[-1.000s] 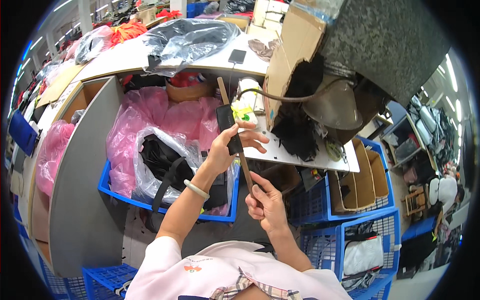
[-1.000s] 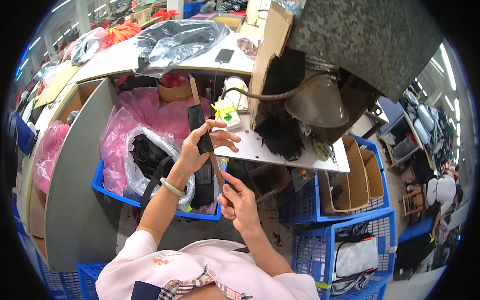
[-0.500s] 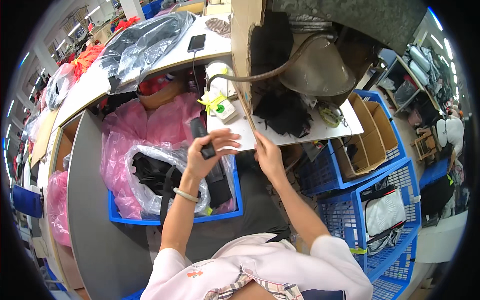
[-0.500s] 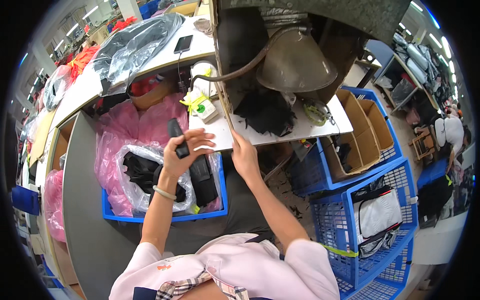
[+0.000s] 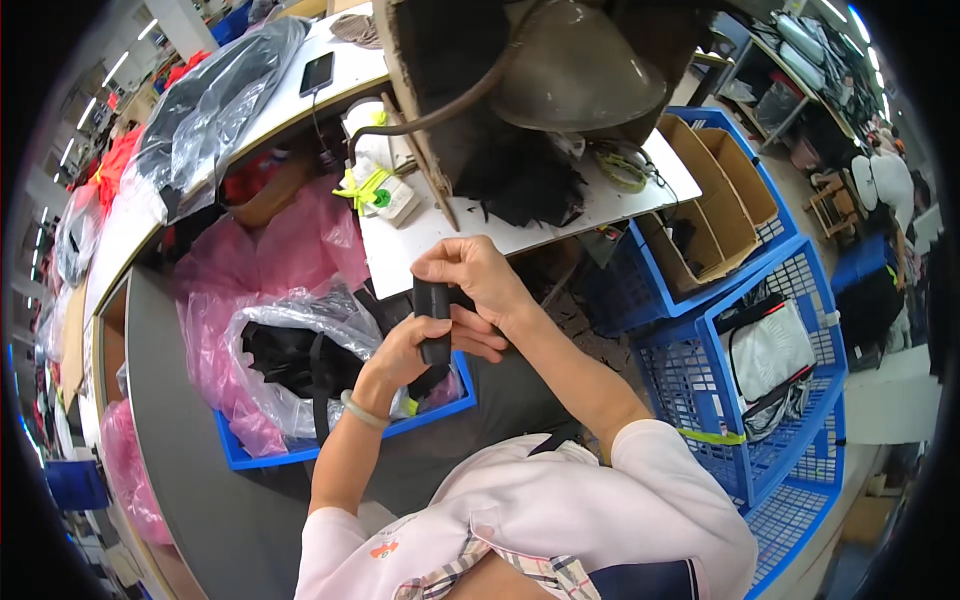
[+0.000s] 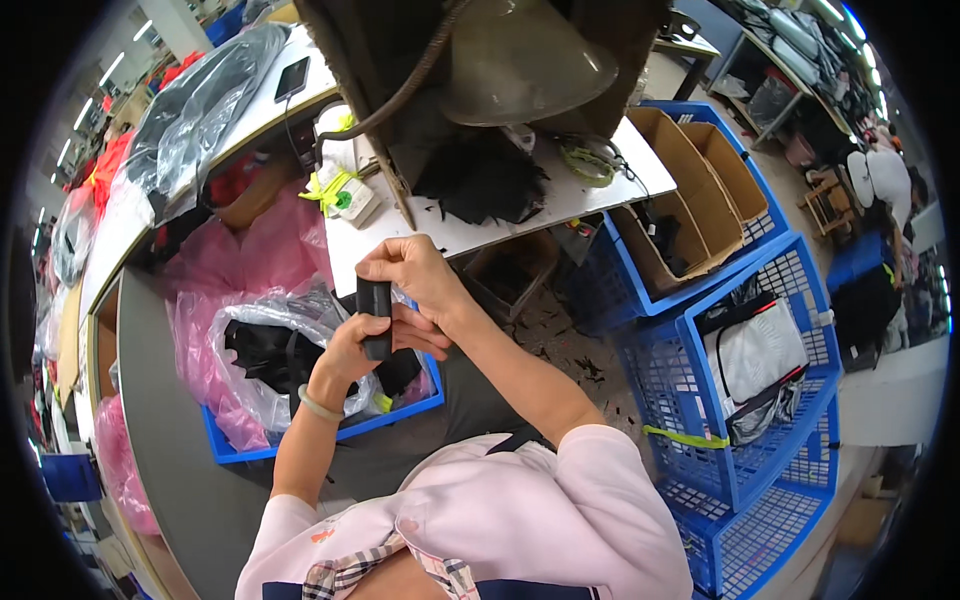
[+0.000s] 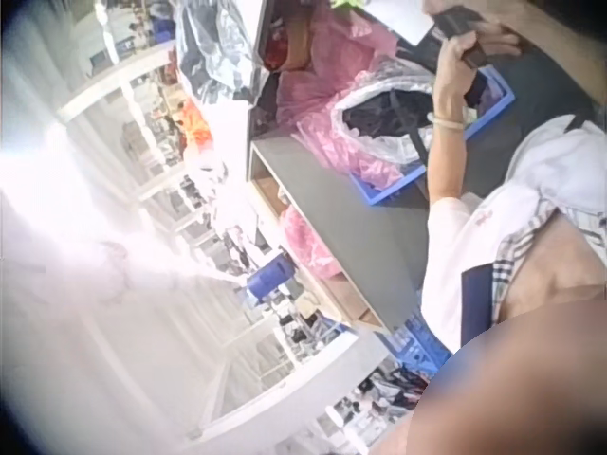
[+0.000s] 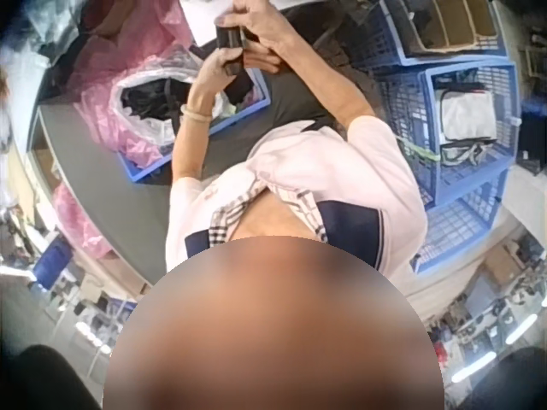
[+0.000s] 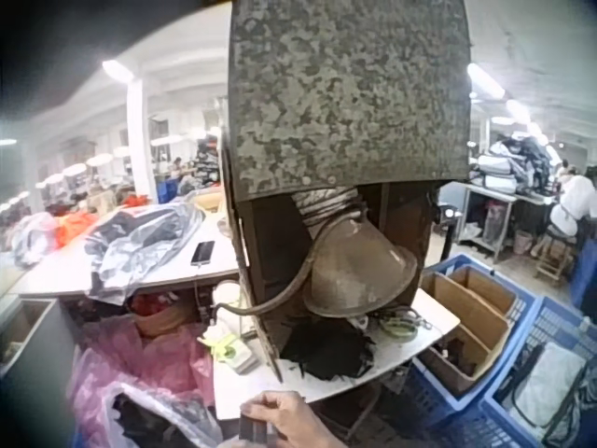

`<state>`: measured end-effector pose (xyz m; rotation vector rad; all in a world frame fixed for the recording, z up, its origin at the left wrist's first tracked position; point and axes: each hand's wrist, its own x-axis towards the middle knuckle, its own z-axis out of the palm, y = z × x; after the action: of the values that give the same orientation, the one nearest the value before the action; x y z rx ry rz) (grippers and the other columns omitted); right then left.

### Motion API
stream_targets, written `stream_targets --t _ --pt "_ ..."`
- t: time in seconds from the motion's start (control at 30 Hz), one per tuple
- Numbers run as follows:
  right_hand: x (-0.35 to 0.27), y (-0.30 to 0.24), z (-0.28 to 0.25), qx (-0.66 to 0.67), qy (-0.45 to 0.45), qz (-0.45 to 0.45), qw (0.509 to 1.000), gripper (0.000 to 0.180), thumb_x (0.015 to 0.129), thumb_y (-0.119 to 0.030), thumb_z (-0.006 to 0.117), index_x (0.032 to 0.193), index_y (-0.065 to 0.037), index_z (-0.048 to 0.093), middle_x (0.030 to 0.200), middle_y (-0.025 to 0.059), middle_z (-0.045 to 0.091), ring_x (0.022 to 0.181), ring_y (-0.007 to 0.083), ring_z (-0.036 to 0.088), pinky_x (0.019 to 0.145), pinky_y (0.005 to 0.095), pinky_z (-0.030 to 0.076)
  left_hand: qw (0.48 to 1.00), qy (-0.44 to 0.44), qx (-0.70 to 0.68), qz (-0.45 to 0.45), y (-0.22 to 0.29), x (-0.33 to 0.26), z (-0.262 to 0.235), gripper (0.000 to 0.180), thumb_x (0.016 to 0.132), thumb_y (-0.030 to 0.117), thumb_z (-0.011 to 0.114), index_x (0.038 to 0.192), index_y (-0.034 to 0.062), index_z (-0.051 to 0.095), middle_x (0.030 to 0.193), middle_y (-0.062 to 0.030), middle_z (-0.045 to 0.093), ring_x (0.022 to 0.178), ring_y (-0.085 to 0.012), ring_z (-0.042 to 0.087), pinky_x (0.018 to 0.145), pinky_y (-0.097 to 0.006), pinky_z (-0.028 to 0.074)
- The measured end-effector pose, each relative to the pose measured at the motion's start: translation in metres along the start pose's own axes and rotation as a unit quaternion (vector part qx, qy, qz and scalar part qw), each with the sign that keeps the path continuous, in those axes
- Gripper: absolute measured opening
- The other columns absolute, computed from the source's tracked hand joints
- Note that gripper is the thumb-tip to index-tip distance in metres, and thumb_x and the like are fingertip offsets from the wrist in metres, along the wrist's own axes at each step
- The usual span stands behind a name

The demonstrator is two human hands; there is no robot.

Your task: The person is using a wooden stick to apply a substance to the edges of fabric straps in a factory environment.

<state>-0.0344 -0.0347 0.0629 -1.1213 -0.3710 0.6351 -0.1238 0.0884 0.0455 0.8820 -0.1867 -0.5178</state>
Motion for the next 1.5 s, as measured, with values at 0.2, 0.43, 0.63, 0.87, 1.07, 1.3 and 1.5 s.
stream_targets --t 0.2,0.43,0.63,0.87,1.07,1.3,1.5 --pt "-0.032 0.021 -0.001 -0.241 0.09 -0.068 0.964 0.016 0.076 -0.012 0.07 0.08 0.002 0.065 0.067 0.0035 0.062 0.06 0.0076 0.054 0.053 0.0242 0.044 0.982 0.186 0.006 -0.025 -0.023 -0.009 0.027 0.028 0.093 0.013 0.045 0.096 -0.0133 0.056 0.084 -0.0259 0.065 0.068 -0.0353 0.066 0.076 -0.04 0.054" --pt "-0.049 0.06 -0.01 -0.194 0.115 -0.065 0.972 0.012 0.077 -0.008 0.069 0.073 0.0 0.062 0.059 -0.0036 0.054 0.055 0.0025 0.044 0.048 0.0204 0.035 0.976 0.184 -0.042 -0.106 -0.049 -0.04 0.03 0.033 0.096 0.019 0.047 0.085 -0.0105 0.058 0.054 -0.0165 0.058 0.034 -0.0183 0.049 0.076 -0.036 0.055" --pt "-0.045 0.108 0.026 -0.127 -0.044 0.057 0.989 0.012 0.078 -0.008 0.071 0.077 0.001 0.063 0.065 -0.0001 0.06 0.058 0.0026 0.052 0.052 0.0183 0.04 0.958 0.266 -0.071 -0.081 -0.081 -0.099 0.018 0.029 0.093 0.022 0.052 0.09 -0.0066 0.06 0.076 -0.014 0.065 0.045 -0.015 0.054 0.074 -0.036 0.056" --pt "-0.026 0.153 0.061 -0.168 -0.108 0.198 0.96 0.011 0.083 -0.013 0.066 0.081 -0.002 0.065 0.063 -0.0013 0.057 0.054 0.0016 0.047 0.046 0.0165 0.033 0.892 0.327 -0.309 0.024 -0.107 -0.141 -0.023 0.024 0.094 0.018 0.05 0.098 -0.0053 0.054 0.083 -0.0199 0.066 0.071 -0.0286 0.067 0.074 -0.04 0.055" --pt "0.038 0.224 0.139 -0.157 -0.099 0.247 0.951 0.024 0.083 -0.022 0.066 0.088 0.001 0.063 0.071 0.0047 0.062 0.055 0.0089 0.056 0.045 0.02 0.041 0.799 0.536 -0.248 0.113 -0.115 -0.202 -0.052 0.024 0.093 0.016 0.051 0.102 -0.0063 0.053 0.087 -0.0195 0.064 0.071 -0.0249 0.067 0.07 -0.035 0.055" --pt "0.1 0.317 0.184 -0.248 0.09 0.049 0.963 0.029 0.076 -0.019 0.07 0.067 0.001 0.051 0.057 0.002 0.047 0.053 0.0124 0.044 0.054 0.0307 0.036 0.701 0.652 -0.105 0.27 -0.088 -0.252 -0.087 0.019 0.089 0.012 0.058 0.098 -0.0047 0.057 0.074 -0.0078 0.059 0.059 -0.0146 0.057 0.068 -0.032 0.053" --pt "0.067 0.17 0.178 -0.173 -0.332 0.129 0.919 0.02 0.083 -0.015 0.066 0.07 -0.005 0.054 0.066 -0.0059 0.05 0.062 0.0016 0.043 0.056 0.0195 0.034 0.746 0.619 0.084 0.229 0.008 -0.252 -0.079 0.03 0.079 0.014 0.07 0.102 -0.0035 0.064 0.067 -0.0013 0.057 0.053 -0.0058 0.049 0.053 -0.02 0.042"
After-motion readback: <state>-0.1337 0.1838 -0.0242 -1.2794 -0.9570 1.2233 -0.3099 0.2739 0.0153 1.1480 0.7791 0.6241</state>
